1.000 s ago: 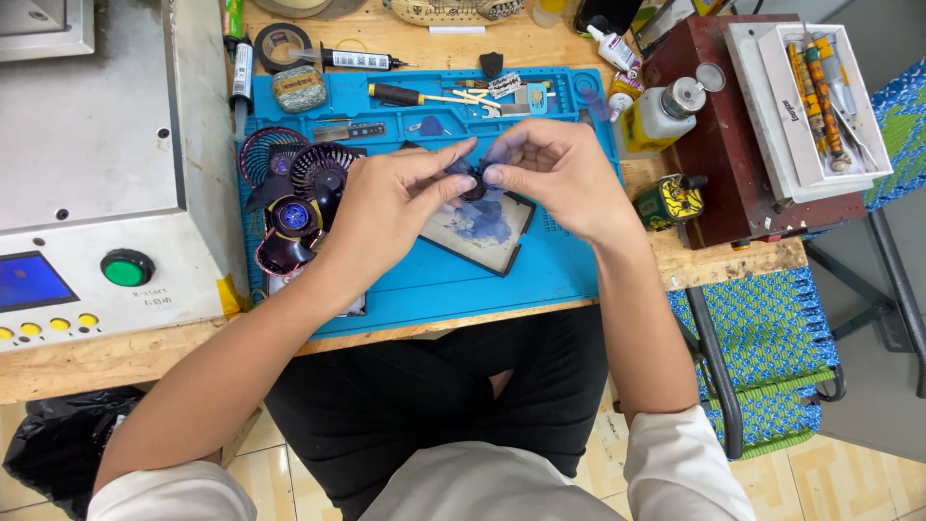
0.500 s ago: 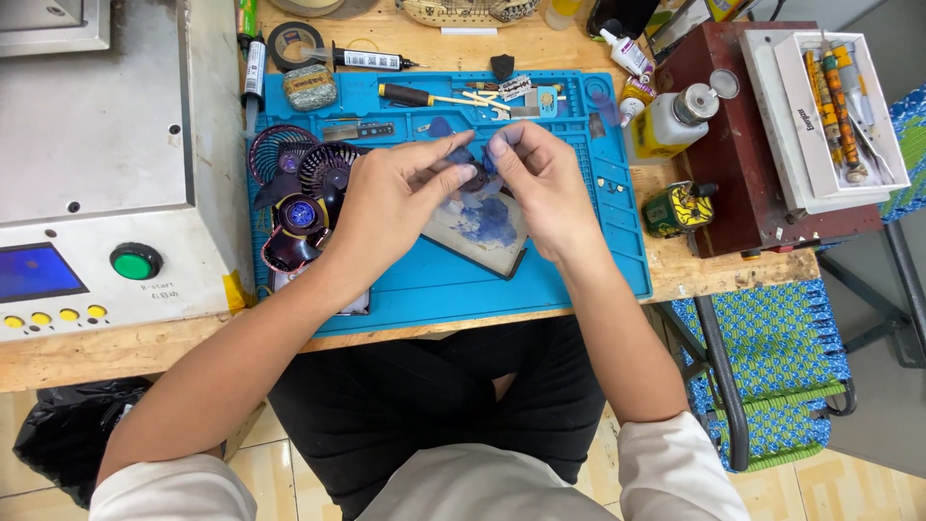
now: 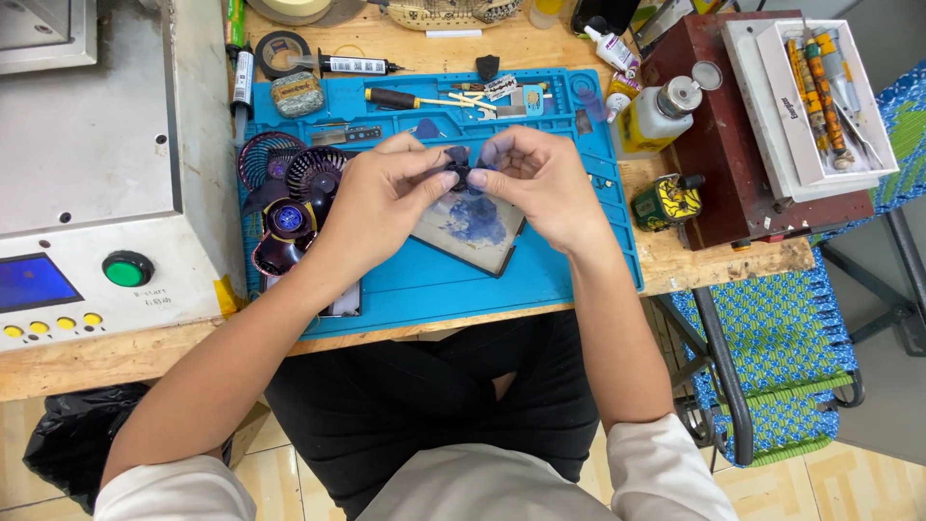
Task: Cleaning and preparing a small electronic screen for repair using a blue cloth and cleaning solution
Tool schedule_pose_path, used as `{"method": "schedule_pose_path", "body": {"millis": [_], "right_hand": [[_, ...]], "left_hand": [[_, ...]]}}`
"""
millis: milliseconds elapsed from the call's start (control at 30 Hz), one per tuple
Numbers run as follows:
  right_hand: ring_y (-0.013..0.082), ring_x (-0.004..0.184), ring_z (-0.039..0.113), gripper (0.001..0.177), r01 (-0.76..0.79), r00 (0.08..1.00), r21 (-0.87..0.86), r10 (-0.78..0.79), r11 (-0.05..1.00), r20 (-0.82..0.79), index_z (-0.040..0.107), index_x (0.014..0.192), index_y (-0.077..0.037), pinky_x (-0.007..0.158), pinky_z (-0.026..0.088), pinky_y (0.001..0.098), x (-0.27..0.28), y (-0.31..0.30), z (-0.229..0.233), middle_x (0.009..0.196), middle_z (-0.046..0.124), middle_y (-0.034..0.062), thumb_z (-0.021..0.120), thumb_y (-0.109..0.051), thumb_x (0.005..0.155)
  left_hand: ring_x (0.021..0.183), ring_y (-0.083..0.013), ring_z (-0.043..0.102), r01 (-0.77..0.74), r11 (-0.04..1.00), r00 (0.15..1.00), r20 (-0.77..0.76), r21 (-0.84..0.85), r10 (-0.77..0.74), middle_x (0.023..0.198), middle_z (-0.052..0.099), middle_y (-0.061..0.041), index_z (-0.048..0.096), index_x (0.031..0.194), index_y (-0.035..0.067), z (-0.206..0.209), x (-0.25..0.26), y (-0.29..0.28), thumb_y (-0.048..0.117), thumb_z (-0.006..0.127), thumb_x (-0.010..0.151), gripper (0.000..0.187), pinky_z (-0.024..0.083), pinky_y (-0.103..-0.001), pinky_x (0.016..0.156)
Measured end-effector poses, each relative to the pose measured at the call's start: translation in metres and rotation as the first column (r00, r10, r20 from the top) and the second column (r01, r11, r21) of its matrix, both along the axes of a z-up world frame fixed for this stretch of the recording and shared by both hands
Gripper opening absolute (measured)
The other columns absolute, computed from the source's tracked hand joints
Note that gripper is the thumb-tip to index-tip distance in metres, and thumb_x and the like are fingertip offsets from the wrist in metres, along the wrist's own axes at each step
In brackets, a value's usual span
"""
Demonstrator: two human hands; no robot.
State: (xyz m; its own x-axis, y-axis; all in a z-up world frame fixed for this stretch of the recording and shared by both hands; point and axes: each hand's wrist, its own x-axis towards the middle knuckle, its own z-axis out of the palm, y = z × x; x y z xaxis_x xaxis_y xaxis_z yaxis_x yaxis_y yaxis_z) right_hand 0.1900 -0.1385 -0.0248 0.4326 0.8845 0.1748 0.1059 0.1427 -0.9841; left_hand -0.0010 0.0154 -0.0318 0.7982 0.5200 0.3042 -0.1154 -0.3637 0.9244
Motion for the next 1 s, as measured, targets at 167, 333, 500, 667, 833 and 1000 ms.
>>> {"method": "schedule_pose_path", "body": {"millis": [167,333,500,667,833,1000], "right_hand": [[0.0201,0.094,0.069,0.019,-0.071,0.964,0.025,0.062,0.997,0.258,0.079,0.113,0.004,0.086,0.065,0.0356,0.006,-0.002,0.002,0.097,0.071,0.0138,0.093,0.004,0.100],[0.0197,0.091,0.068,0.017,-0.099,0.967,-0.002,0.096,0.995,0.237,0.080,0.111,0.004,0.082,0.065,0.0353,0.002,-0.004,0.007,0.094,0.072,0.0151,0.093,0.006,0.099],[0.0186,0.095,0.070,0.020,-0.055,0.967,0.020,0.048,0.998,0.250,0.079,0.112,0.004,0.084,0.065,0.0343,0.014,-0.007,0.005,0.100,0.074,0.0144,0.094,0.006,0.099],[0.0115,0.097,0.072,0.018,0.198,0.951,0.068,-0.208,0.978,0.230,0.075,0.114,-0.006,0.091,0.066,0.0245,0.014,-0.010,0.014,0.108,0.076,0.0044,0.091,-0.001,0.106],[0.0102,0.095,0.070,0.023,0.099,0.994,0.150,-0.105,0.984,0.033,0.079,0.118,0.003,0.085,0.067,0.0242,0.000,0.001,0.005,0.101,0.075,0.0090,0.094,-0.003,0.102],[0.0103,0.095,0.069,0.027,0.038,0.998,0.113,-0.043,0.993,0.041,0.080,0.122,0.004,0.087,0.068,0.0260,-0.007,0.002,-0.001,0.099,0.072,0.0078,0.095,-0.001,0.100]], "left_hand": [[0.093,-0.0281,0.082,0.016,0.996,1.000,-0.003,0.090,-0.016,0.100,0.078,-0.021,0.083,0.134,-0.004,0.014,-0.008,0.003,-0.005,0.082,0.108,0.026,0.069,-0.038,0.082],[0.088,-0.0276,0.078,0.115,0.952,0.993,-0.068,0.285,-0.099,0.098,0.074,-0.016,0.084,0.135,-0.004,0.028,-0.012,0.008,-0.007,0.078,0.109,0.027,0.066,-0.038,0.074],[0.085,-0.0313,0.075,0.117,0.909,0.992,-0.087,0.400,-0.089,0.097,0.071,-0.017,0.085,0.133,-0.005,0.027,-0.015,0.011,-0.008,0.076,0.108,0.027,0.062,-0.039,0.073],[0.103,-0.0188,0.069,0.079,0.993,0.981,-0.186,0.088,-0.061,0.113,0.072,-0.004,0.084,0.141,0.003,0.033,-0.016,0.012,0.013,0.080,0.111,0.032,0.060,-0.033,0.084],[0.102,-0.0202,0.081,0.168,0.979,0.986,-0.002,-0.117,-0.169,0.110,0.077,-0.017,0.076,0.143,-0.006,0.009,-0.008,0.014,-0.001,0.077,0.111,0.033,0.069,-0.034,0.087],[0.102,-0.0211,0.082,0.151,0.981,0.988,-0.006,-0.124,-0.153,0.110,0.076,-0.018,0.075,0.144,-0.009,0.011,-0.008,0.008,-0.001,0.077,0.111,0.033,0.070,-0.034,0.085]]}}
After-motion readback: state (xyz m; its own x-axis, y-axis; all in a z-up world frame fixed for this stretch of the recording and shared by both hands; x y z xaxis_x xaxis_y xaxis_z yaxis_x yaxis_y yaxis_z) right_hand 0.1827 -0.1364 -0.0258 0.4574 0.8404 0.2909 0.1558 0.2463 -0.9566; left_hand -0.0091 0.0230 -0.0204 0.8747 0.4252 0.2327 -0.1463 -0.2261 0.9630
